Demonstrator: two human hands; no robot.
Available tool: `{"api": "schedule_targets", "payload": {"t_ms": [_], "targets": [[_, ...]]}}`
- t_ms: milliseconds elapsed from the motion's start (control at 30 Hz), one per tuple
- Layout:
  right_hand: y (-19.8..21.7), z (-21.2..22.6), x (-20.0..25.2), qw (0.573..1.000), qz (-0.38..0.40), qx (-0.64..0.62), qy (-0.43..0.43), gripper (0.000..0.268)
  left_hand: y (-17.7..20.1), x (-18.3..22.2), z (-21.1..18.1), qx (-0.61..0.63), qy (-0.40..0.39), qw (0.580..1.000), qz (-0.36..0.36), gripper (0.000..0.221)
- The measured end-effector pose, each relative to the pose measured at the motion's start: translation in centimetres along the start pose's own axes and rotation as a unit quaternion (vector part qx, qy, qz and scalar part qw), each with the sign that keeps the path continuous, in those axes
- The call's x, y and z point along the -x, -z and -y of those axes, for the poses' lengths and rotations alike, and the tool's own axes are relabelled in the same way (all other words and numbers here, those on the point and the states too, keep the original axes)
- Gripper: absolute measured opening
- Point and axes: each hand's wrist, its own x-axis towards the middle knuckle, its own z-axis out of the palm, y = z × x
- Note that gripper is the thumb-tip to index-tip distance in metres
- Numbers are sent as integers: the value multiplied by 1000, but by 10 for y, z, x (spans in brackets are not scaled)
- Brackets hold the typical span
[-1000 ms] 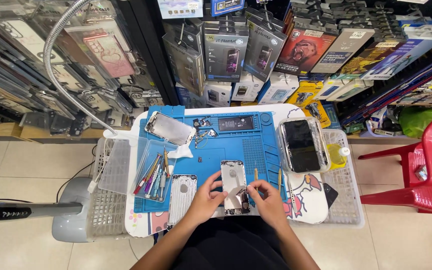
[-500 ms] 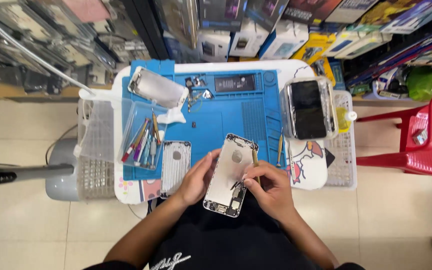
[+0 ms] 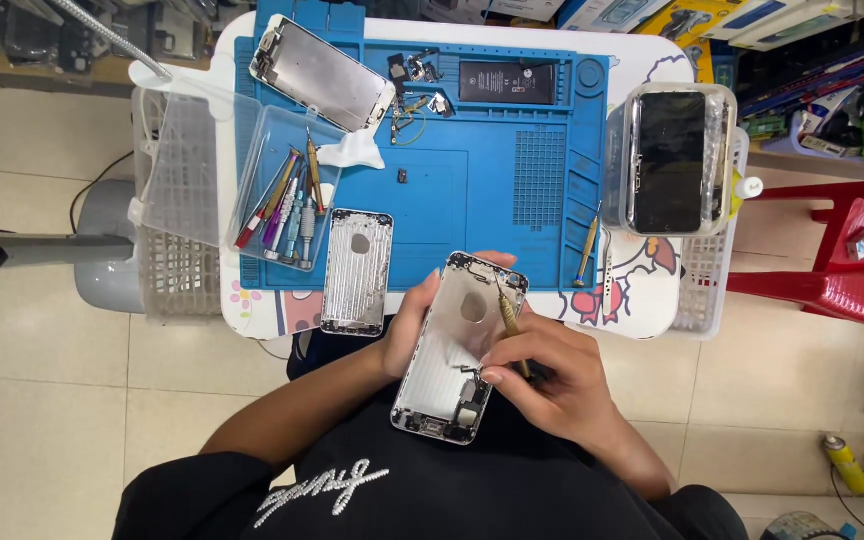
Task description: Cleaning and assembling internal components of a disassembled mobile phone.
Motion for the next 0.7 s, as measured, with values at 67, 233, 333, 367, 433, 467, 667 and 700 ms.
{"api": "schedule_targets", "payload": {"t_ms": [67,233,333,367,433,467,667,700], "targets": [[3,8,-2,999,-15,34,16,14,-4,-2,-8,18,11,1000,-11,82],[13,10,2,997,-65,44,24,15,-13,5,-25,94,72,993,-29,77],[18,13,3,993,-90,74,-2,18,-20,12,-31,158,116,980,-21,75],[19,13,3,992,-92,86,-15,17,-22,15,-33,182,125,975,-19,74],[20,17,0,990,-93,96,-33,17,-22,20,-30,209,136,968,-18,73],[20,20,-2,993,-73,92,-21,17,-21,23,-27,241,124,963,2,71],[23,35,-27,990,11,137,22,23,-29,30,-26,280,111,953,9,70],[24,36,-31,986,27,161,33,23,-33,29,-28,261,113,959,-3,72]]}}
